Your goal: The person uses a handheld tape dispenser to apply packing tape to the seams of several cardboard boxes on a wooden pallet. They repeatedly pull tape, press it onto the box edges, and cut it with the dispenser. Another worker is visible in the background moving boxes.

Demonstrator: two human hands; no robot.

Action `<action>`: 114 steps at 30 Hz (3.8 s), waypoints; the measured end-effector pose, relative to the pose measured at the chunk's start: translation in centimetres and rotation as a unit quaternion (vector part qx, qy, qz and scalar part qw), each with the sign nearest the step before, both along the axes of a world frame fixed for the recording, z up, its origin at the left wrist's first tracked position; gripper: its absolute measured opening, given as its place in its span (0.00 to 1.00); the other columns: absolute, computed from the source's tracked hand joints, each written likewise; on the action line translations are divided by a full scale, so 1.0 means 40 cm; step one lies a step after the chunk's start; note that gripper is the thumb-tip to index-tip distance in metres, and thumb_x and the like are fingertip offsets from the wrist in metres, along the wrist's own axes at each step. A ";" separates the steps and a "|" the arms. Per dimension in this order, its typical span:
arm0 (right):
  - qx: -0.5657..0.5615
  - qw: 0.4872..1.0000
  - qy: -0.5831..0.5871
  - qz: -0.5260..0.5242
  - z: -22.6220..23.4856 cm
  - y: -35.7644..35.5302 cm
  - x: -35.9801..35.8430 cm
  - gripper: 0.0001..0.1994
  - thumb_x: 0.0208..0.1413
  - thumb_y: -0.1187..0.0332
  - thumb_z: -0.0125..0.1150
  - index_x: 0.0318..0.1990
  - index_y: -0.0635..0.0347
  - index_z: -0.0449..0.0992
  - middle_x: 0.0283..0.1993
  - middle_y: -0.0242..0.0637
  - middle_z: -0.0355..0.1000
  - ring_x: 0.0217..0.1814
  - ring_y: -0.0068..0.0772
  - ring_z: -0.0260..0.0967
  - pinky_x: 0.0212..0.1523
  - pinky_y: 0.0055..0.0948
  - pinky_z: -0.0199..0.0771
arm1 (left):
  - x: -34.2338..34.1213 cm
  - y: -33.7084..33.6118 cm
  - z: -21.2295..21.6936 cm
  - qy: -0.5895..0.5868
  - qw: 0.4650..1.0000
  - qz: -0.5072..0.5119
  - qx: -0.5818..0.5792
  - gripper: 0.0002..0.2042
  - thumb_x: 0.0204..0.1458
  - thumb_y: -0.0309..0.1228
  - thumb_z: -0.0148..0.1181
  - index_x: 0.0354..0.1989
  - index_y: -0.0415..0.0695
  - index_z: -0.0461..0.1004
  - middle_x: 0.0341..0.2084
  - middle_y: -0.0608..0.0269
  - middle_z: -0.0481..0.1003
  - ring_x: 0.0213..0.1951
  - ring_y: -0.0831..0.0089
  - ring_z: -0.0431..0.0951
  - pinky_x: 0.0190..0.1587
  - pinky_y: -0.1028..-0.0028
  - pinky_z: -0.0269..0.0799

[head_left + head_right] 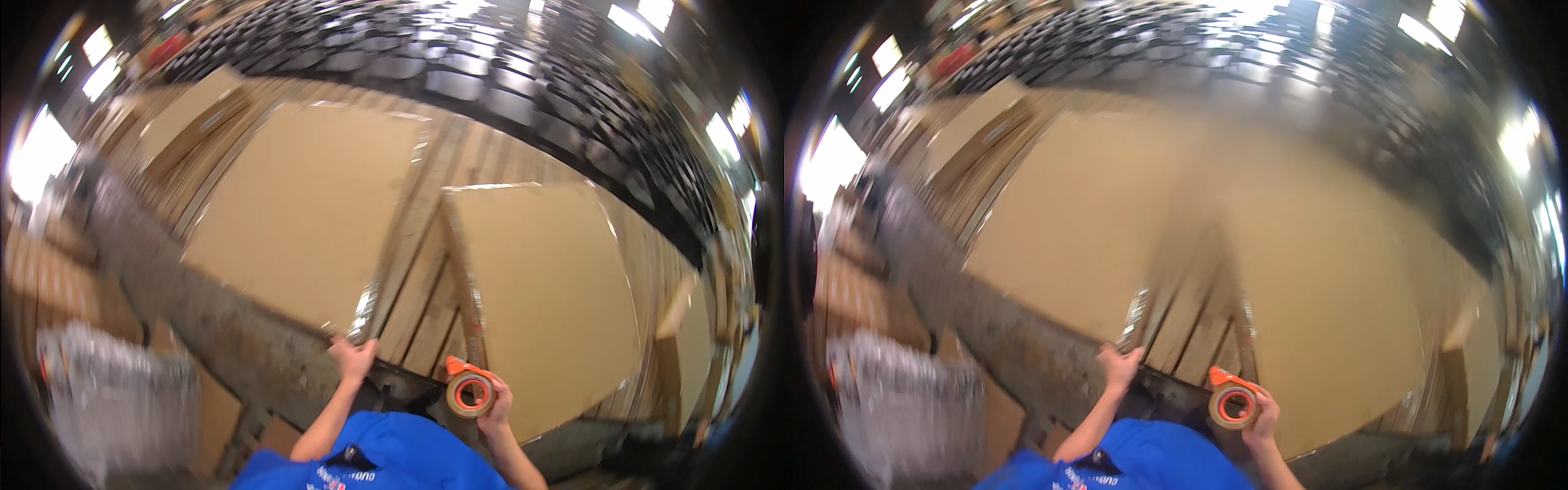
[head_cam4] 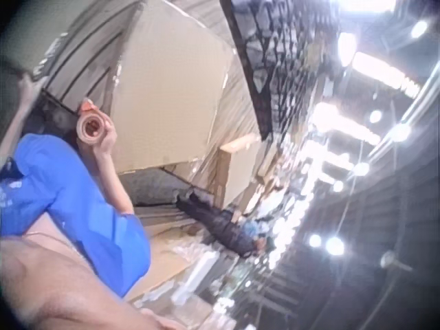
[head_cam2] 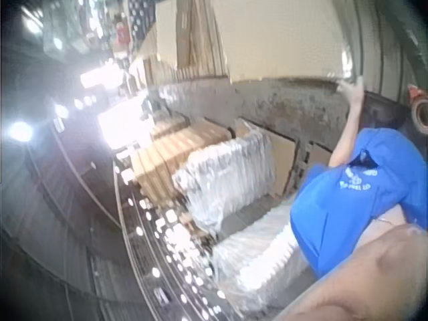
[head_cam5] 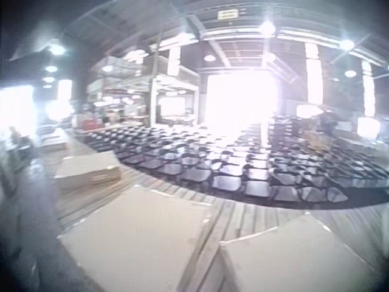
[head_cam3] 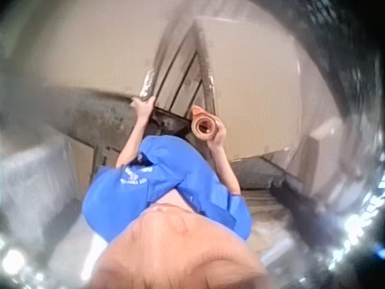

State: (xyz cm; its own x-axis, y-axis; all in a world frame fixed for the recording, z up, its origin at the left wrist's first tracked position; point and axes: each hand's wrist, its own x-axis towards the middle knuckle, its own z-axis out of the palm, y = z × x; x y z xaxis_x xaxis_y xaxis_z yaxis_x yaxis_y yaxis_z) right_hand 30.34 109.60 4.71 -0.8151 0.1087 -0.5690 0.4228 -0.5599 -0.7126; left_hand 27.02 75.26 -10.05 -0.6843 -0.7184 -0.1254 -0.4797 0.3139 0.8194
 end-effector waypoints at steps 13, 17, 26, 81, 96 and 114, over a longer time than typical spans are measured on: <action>-0.138 0.970 0.056 -0.191 -0.022 -0.463 0.105 0.27 0.65 0.51 0.51 0.60 0.63 0.78 0.58 0.44 0.81 0.60 0.48 0.79 0.59 0.49 0.82 | -0.078 -0.515 0.048 0.144 0.724 -0.528 -0.420 0.39 0.55 0.30 0.61 0.79 0.59 0.61 0.79 0.66 0.58 0.78 0.58 0.58 0.79 0.57 0.54; -0.162 0.973 -0.010 -0.161 -0.071 -0.597 0.107 0.26 0.63 0.51 0.51 0.58 0.60 0.79 0.58 0.43 0.81 0.60 0.48 0.79 0.60 0.51 0.82 | -0.124 -0.797 -0.003 0.163 0.684 -0.502 -0.503 0.38 0.56 0.31 0.56 0.79 0.64 0.61 0.81 0.71 0.57 0.80 0.64 0.55 0.82 0.58 0.44; -0.137 0.976 -0.129 -0.111 -0.101 -0.774 0.155 0.29 0.63 0.50 0.48 0.61 0.61 0.77 0.63 0.46 0.78 0.63 0.51 0.76 0.67 0.52 0.76 | -0.078 -1.541 0.028 -0.005 0.833 -0.294 -0.468 0.38 0.56 0.37 0.68 0.77 0.50 0.63 0.78 0.57 0.60 0.80 0.56 0.54 0.79 0.52 0.50; -0.280 0.761 0.208 -0.547 -0.005 0.487 1.162 0.26 0.70 0.54 0.43 0.64 0.66 0.73 0.64 0.47 0.76 0.65 0.47 0.75 0.67 0.46 0.76 | 0.633 1.244 0.395 -0.177 0.210 -0.960 0.059 0.23 0.69 0.49 0.59 0.56 0.40 0.82 0.46 0.50 0.85 0.49 0.58 0.85 0.55 0.62 0.79; -0.272 0.758 0.015 -0.593 -0.060 0.927 1.034 0.20 0.66 0.54 0.53 0.57 0.56 0.77 0.58 0.39 0.81 0.60 0.43 0.78 0.63 0.48 0.78 | 0.527 1.517 1.278 -0.183 -0.004 -0.650 0.737 0.52 0.68 0.71 0.30 0.68 0.24 0.68 0.64 0.27 0.72 0.71 0.38 0.69 0.75 0.44 0.56; -0.262 0.718 0.065 -0.641 -0.052 1.080 1.227 0.23 0.65 0.54 0.53 0.59 0.61 0.76 0.58 0.42 0.79 0.60 0.43 0.77 0.62 0.45 0.79 | 0.462 1.820 0.578 0.204 0.492 -0.826 -0.185 0.35 0.56 0.39 0.71 0.73 0.44 0.69 0.75 0.42 0.63 0.78 0.38 0.55 0.77 0.46 0.51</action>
State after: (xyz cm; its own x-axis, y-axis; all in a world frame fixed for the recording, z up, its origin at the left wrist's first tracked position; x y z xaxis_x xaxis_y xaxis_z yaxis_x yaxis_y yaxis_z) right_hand 79.42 152.79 2.63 -0.2850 0.6164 -0.7340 -0.7308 -0.6353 -0.2498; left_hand 45.52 148.04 13.06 -0.2863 0.9381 0.1950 0.8613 0.1628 0.4814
